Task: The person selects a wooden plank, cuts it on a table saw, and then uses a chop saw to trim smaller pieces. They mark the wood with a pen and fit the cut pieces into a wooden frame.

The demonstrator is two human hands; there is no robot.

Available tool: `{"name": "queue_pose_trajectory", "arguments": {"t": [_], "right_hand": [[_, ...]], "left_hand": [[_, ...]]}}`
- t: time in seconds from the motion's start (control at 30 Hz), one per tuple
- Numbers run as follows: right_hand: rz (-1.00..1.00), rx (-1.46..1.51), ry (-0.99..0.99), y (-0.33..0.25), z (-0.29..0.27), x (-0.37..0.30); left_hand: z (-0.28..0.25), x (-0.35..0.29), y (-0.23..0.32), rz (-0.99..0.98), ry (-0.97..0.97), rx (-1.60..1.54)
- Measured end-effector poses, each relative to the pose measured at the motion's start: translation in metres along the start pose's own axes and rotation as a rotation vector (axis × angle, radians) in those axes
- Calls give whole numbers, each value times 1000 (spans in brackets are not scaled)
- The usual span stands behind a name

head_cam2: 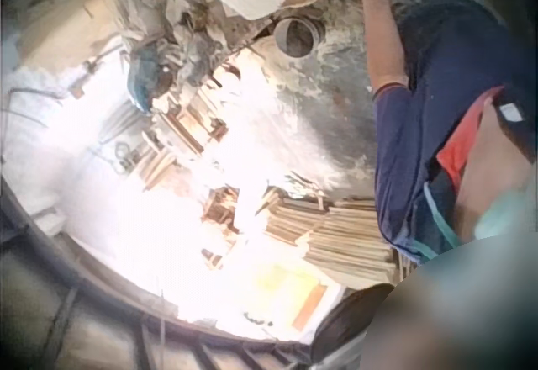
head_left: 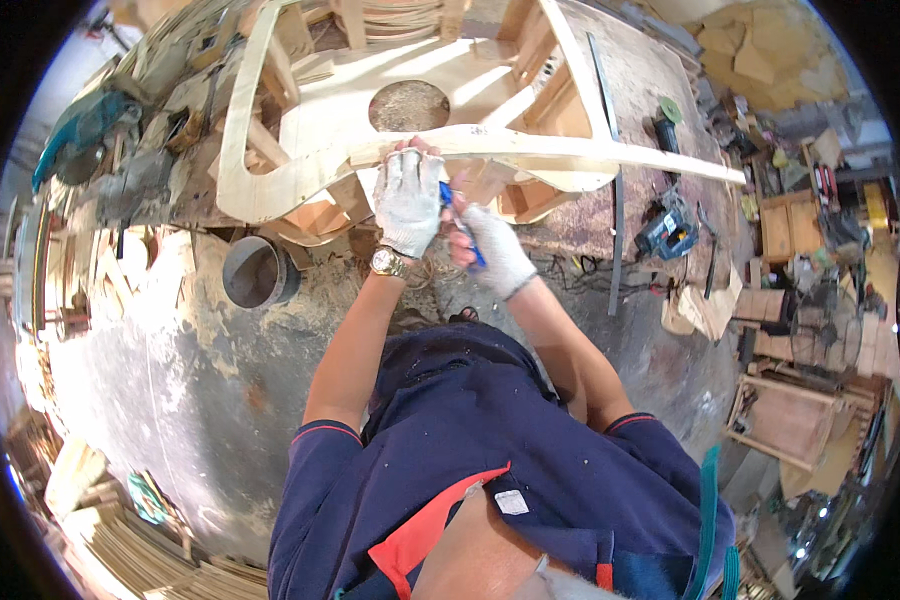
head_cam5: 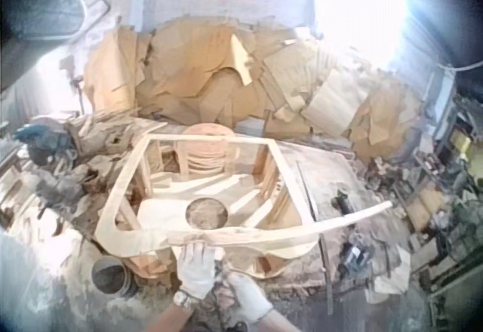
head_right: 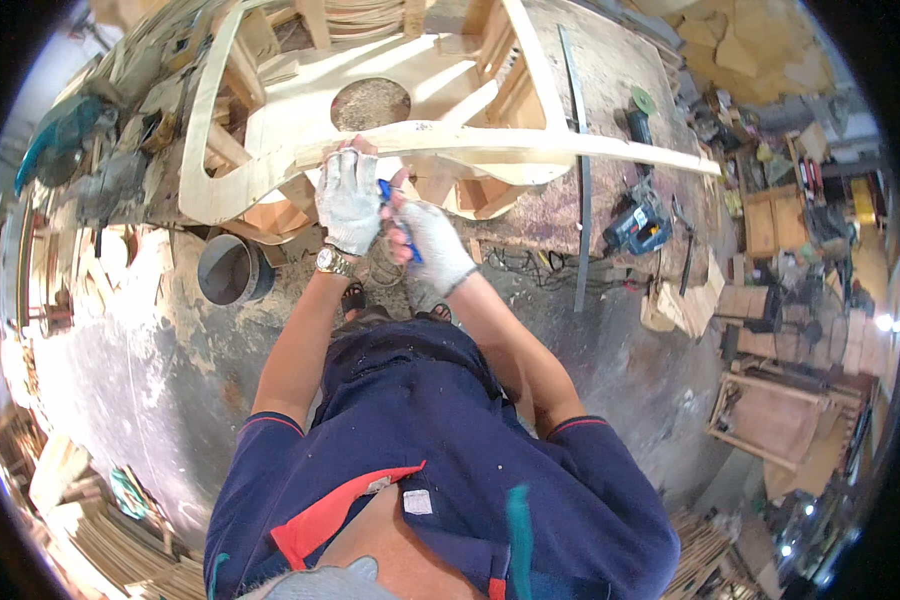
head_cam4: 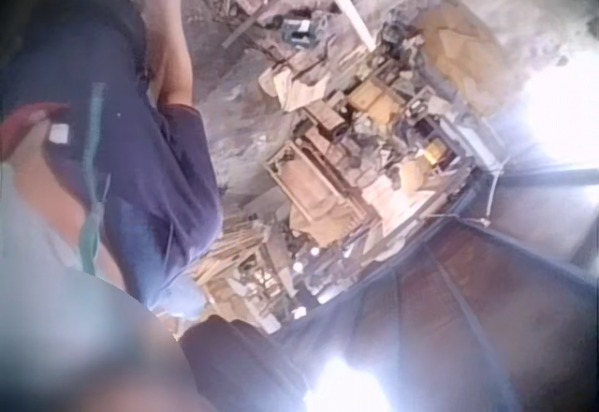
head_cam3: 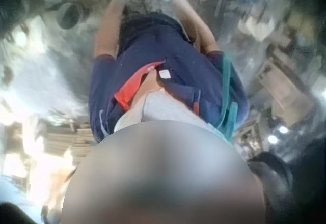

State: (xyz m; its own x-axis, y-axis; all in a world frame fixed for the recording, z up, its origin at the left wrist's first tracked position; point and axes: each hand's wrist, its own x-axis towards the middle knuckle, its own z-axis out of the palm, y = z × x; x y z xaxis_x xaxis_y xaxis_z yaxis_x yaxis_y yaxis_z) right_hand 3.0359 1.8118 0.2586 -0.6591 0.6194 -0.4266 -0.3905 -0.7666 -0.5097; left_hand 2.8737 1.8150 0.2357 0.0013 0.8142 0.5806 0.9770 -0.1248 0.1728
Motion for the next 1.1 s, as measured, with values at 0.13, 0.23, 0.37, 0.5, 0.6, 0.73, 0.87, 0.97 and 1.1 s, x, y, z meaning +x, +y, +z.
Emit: {"name": "queue_pose_trajectory", "arguments": {"t": [0.13,0.23,0.37,0.5,0.6,0.73,0.87,0.97,1.1], "right_hand": [[49,21,39,5,19,7],[13,-198,158,1,25,-3],[-202,-745,275,-2,27,-13],[-349,-1391,386,-15,50,-22],[-506,-1720,426,-13,47,-23],[-578,-1934,503,-10,59,-25],[-441,-2020,452,-16,69,-31],[-482,-1986,425,-17,65,-30],[-465,-1724,358,-21,53,-25]], "left_hand": [[7,-5,-7,12,-15,13],[7,-4,-8,52,7,38],[8,-2,-9,112,75,104],[4,-2,-10,108,34,107],[6,-2,-8,97,40,93],[4,-3,-9,95,-21,65],[1,-5,-7,89,-47,107],[4,-6,-3,90,22,63],[4,-3,-2,75,55,61]]}}
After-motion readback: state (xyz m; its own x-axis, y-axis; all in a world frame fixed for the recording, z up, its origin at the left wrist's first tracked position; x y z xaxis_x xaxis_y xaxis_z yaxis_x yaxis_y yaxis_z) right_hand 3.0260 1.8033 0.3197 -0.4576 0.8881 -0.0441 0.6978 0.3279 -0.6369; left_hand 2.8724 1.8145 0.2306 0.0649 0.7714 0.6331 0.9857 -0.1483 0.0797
